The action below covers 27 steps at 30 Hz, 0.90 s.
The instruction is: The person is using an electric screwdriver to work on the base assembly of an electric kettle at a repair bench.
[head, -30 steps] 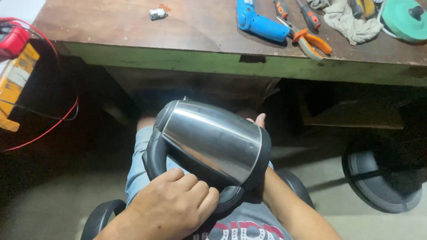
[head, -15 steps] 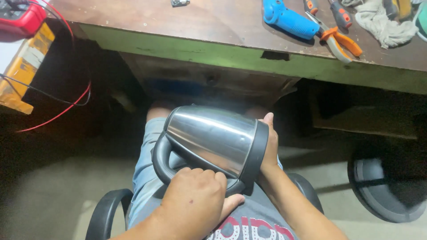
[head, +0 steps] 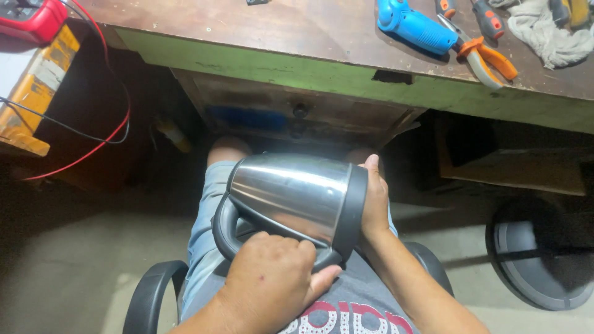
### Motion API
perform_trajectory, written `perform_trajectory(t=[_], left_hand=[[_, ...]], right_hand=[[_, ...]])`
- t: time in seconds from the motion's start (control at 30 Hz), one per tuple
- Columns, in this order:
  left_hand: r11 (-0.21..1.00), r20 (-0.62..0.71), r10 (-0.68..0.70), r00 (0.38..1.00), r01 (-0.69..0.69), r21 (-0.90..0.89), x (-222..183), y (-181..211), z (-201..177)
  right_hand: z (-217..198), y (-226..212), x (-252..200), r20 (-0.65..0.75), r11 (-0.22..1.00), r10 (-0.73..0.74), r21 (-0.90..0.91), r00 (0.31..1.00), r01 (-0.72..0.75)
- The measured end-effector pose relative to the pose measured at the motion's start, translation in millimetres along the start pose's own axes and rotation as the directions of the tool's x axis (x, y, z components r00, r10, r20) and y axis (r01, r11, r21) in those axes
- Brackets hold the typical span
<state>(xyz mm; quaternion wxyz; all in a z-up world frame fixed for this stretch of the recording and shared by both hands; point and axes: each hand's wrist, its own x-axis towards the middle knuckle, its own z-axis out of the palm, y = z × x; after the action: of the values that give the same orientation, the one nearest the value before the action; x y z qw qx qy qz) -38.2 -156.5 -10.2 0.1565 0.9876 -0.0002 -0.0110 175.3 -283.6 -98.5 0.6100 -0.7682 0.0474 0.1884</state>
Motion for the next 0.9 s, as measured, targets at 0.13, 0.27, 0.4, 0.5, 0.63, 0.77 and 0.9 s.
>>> perform_trajectory(t=[0.13,0.27,0.4,0.5,0.63,0.77,0.9], left_hand=[[0.993,0.014,-0.104,0.994,0.105,-0.051,-2,-14,-1],[0.968,0.173,-0.19,0.966,0.214,-0.133,-4,-18,-7],[0.959,0.231,-0.234,0.944,0.263,-0.102,0,-16,-8],[0.937,0.283,-0.304,0.91,0.34,-0.087,8,-14,-12],[0.901,0.339,-0.377,0.862,0.426,-0.082,24,-20,-15],[0.873,0.377,-0.407,0.832,0.475,-0.107,37,-31,-11],[0.846,0.333,-0.447,0.83,0.514,-0.146,40,-40,-5]], right_hand=[[24,2,-4,0.044,0.939,0.164,0.3,0.985,-0.17],[27,3,-1,0.163,0.945,0.195,0.233,0.967,-0.23],[31,1,-7,0.195,0.974,-0.017,-0.219,0.981,0.06],[24,-1,-12,0.232,0.946,-0.124,-0.267,0.965,0.185],[-13,-53,-18,0.18,0.771,-0.584,-0.182,0.792,0.61],[26,-40,-11,0.202,0.774,-0.628,0.058,0.752,0.631],[65,-38,-7,0.45,0.834,-0.465,-0.065,0.762,0.548]])
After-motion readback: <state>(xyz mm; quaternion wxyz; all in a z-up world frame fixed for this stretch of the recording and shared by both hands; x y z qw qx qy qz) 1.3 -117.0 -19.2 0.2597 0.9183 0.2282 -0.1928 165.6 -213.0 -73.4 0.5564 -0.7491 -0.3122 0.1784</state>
